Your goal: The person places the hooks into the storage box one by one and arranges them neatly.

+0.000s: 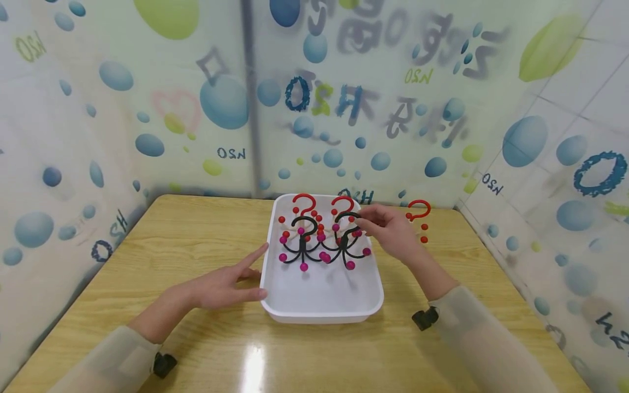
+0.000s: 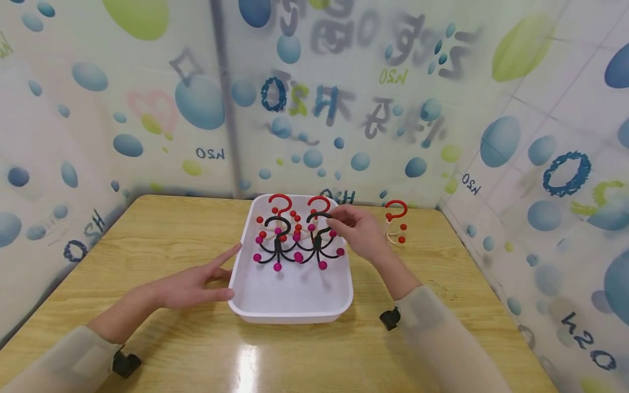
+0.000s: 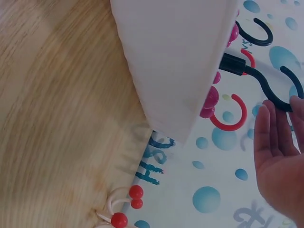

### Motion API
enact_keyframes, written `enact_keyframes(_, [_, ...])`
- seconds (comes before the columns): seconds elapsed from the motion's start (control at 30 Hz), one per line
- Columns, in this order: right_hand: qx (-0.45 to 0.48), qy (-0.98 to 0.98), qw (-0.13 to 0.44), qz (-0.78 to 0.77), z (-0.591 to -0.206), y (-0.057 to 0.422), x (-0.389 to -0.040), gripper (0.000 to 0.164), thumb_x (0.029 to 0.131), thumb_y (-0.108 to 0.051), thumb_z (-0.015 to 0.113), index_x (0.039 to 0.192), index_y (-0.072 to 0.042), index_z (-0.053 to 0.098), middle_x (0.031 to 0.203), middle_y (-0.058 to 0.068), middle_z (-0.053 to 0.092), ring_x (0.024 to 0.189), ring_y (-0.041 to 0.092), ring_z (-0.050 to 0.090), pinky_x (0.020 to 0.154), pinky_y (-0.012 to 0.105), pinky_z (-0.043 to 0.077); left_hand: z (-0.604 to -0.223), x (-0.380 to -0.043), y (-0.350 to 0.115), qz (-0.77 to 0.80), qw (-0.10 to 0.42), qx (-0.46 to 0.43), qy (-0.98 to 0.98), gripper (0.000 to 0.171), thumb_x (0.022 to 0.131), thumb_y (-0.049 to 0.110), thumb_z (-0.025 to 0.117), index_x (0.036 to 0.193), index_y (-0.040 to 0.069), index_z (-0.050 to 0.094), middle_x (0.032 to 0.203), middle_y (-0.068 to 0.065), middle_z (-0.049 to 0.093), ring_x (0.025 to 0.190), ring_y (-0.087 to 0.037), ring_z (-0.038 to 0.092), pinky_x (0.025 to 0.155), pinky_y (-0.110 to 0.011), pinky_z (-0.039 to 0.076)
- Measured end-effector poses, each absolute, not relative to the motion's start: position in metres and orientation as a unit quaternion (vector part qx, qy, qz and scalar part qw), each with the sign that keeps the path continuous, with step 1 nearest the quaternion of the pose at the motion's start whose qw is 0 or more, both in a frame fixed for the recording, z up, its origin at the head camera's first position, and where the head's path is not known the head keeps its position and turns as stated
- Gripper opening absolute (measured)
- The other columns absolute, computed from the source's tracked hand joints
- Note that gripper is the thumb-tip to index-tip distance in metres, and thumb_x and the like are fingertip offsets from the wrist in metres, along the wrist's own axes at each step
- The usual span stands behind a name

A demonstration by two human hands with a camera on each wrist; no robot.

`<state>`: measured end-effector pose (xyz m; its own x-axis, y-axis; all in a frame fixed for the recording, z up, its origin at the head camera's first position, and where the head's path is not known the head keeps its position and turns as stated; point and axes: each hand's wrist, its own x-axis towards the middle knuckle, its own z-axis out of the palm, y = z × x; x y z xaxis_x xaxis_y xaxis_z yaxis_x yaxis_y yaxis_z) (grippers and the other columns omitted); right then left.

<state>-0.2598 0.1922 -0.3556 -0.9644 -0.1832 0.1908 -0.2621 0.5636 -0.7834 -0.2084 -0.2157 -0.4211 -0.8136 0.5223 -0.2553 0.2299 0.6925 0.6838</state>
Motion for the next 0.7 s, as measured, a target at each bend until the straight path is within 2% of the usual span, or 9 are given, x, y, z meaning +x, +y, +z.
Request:
enact_keyframes(0.1, [0.122,-0.886,0.033,0.446,-0.359,0.189,-0.261,0.025,0.108,-0.023,0.073,0.129,-0.011,0.075,0.117,0.011,0.078,0.101,0.027,0.075,0.092,0.040,0.067,-0.421,-0.208,-0.216,0.332,0.221,0.211,0.892,0.104,0.104,0.061,0.069,0.177,0.040,-0.002,0.166,-0.014,0.055,0.157,-0.048,0.047,0.125,-0.074,0.036])
enact_keyframes(0.23, [0.115,-0.888,0.016,0.444,-0.363,0.186,-0.262,0.023,0.108,-0.023,0.073,0.129,-0.013,0.075,0.118,0.011,0.079,0.101,0.026,0.075,0.100,0.054,0.065,-0.421,-0.208,-0.215,0.333,0.220,0.212,0.892,0.104,0.104,0.060,0.069,0.177,0.040,-0.002,0.166,-0.014,0.056,0.157,-0.047,0.047,0.125,-0.073,0.036])
enact_keyframes(0.5, [0.093,-0.891,-0.028,0.444,-0.369,0.185,-0.265,0.024,0.109,-0.024,0.072,0.130,-0.014,0.075,0.121,0.011,0.078,0.109,0.031,0.075,0.106,0.055,0.062,-0.422,-0.209,-0.215,0.335,0.221,0.210,0.892,0.105,0.103,0.061,0.070,0.177,0.040,-0.002,0.166,-0.014,0.056,0.157,-0.048,0.047,0.125,-0.074,0.037])
enact_keyframes(0.7, [0.091,-0.890,-0.036,0.445,-0.372,0.187,-0.265,0.028,0.109,-0.022,0.071,0.134,-0.010,0.074,0.123,0.012,0.078,0.110,0.029,0.075,0.105,0.054,0.063,-0.422,-0.208,-0.215,0.335,0.219,0.211,0.892,0.104,0.104,0.060,0.069,0.177,0.040,-0.002,0.166,-0.015,0.056,0.157,-0.048,0.047,0.125,-0.074,0.035])
